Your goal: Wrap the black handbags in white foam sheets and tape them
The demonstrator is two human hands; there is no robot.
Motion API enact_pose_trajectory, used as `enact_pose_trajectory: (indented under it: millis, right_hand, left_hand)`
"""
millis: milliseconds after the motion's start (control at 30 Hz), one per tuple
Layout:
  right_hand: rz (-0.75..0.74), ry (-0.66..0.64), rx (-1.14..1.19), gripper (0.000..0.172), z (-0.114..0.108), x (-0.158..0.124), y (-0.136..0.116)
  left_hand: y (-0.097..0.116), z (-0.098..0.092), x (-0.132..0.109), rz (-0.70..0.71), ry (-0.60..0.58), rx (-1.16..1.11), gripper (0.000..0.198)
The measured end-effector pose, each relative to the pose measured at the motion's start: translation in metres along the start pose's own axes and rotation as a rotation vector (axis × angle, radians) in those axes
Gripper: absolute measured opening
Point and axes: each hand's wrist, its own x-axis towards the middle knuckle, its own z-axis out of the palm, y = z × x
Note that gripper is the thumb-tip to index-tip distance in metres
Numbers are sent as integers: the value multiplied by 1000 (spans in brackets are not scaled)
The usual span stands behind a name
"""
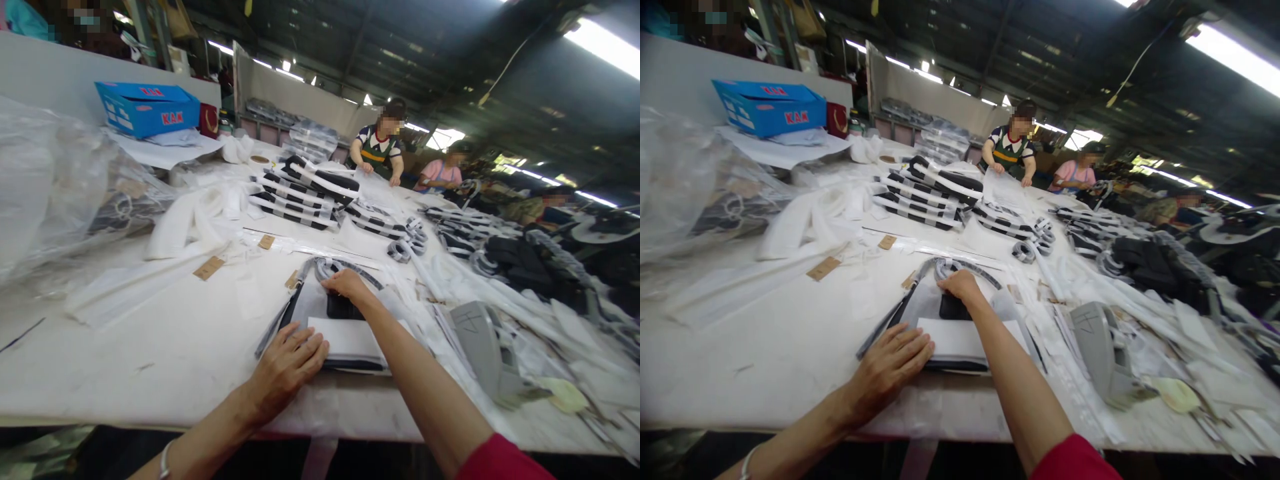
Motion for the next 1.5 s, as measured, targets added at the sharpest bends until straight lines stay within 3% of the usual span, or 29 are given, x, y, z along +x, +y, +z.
enact_pose_trajectory:
  millis: [133,300,467,567,667,767,833,900,967,1067,1133,1233,1367,1500]
  right_hand:
    - [74,-25,206,17,0,-14,-5]
    - [125,3,680,30,-10,-34,-14]
    - [87,-11,746,39,-15,-49,-17]
    - [65,69,658,34,-16,-52,-13]
    - [-28,331,322,30,-20,-53,-13]
    - [-306,699,-133,38,-24,-59,-24]
    - [-510,814,-292,34,-23,-66,-36]
    - [-616,740,-348,20,-16,-73,-45]
    - [-586,502,-409,18,-7,-76,-51]
    - [-322,84,-529,27,8,-72,-50]
    - [-160,-58,-547,37,15,-64,-48]
    - [-77,-151,-472,52,17,-49,-44]
    - [-29,-214,-328,55,16,-35,-40]
    - [-103,-184,-322,56,18,-35,-35]
  left_hand:
    - [0,-2,2,-17,7,-7,30]
    - [0,-4,3,-19,15,-10,31]
    - [1,-2,1,-23,9,-6,31]
    - [1,-1,0,-24,6,5,31]
    - [1,0,0,-14,8,7,31]
    - [1,0,0,-12,3,7,31]
    - [1,-1,1,-9,2,5,32]
    - [1,-3,3,-1,12,0,32]
    - [1,-4,5,-1,13,-2,32]
    - [1,-5,6,-9,6,-2,32]
    - [1,-5,6,-13,5,-2,32]
    - [1,-5,6,-9,0,4,32]
    - [1,-5,6,-21,-14,-2,33]
    - [1,-6,6,-21,-43,-4,33]
